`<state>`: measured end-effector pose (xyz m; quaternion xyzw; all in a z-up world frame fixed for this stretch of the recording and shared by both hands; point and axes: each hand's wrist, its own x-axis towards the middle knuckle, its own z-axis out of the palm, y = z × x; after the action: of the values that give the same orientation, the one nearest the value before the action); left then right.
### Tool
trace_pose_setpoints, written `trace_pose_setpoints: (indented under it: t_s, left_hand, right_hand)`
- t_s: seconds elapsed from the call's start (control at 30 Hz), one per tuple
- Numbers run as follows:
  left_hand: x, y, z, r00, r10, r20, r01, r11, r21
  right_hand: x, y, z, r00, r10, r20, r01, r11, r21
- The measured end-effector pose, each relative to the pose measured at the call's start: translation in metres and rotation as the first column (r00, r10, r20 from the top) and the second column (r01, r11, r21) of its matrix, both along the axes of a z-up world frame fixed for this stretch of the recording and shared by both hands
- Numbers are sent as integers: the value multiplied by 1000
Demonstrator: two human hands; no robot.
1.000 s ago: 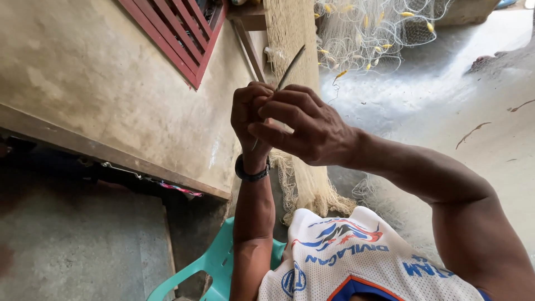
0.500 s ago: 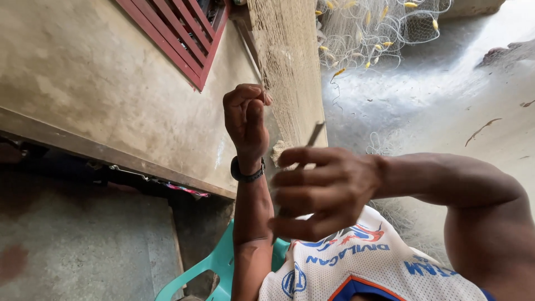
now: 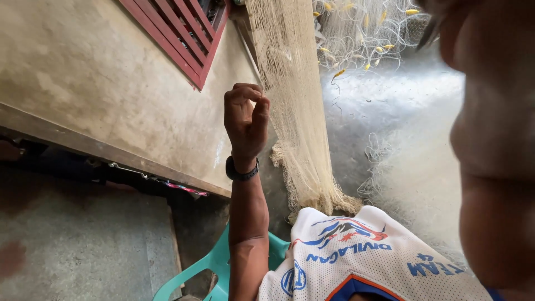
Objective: Repairing a large fishing net using a small hand tool while seated.
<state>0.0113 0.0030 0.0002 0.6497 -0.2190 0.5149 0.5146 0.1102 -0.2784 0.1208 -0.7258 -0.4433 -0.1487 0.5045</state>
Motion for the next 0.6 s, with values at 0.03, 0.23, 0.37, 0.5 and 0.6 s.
trace_pose_setpoints:
  t_s: [0.03, 0.23, 0.37, 0.5, 0.6]
  left_hand:
    - [-4, -1, 3, 1000, 4, 3, -4, 1000, 0]
    - [40, 58, -107, 932, 109, -344, -142, 987, -72]
    - [18, 3, -34, 989, 114, -92, -122, 988, -91]
    - [5, 0, -35, 996, 83, 32, -75, 977, -197]
    - [6, 4, -34, 996, 74, 45, -66, 984, -169]
  right_hand:
    - [-16, 3, 7, 1000, 4, 3, -4, 1000, 0]
    - [-124, 72, 61, 532, 783, 321, -839, 540, 73]
    - [-176, 122, -10, 485, 698, 526, -794, 604, -69]
    - [-194, 153, -48, 481, 520, 706, -745, 667, 16]
    - [-195, 152, -58, 510, 509, 694, -744, 666, 58]
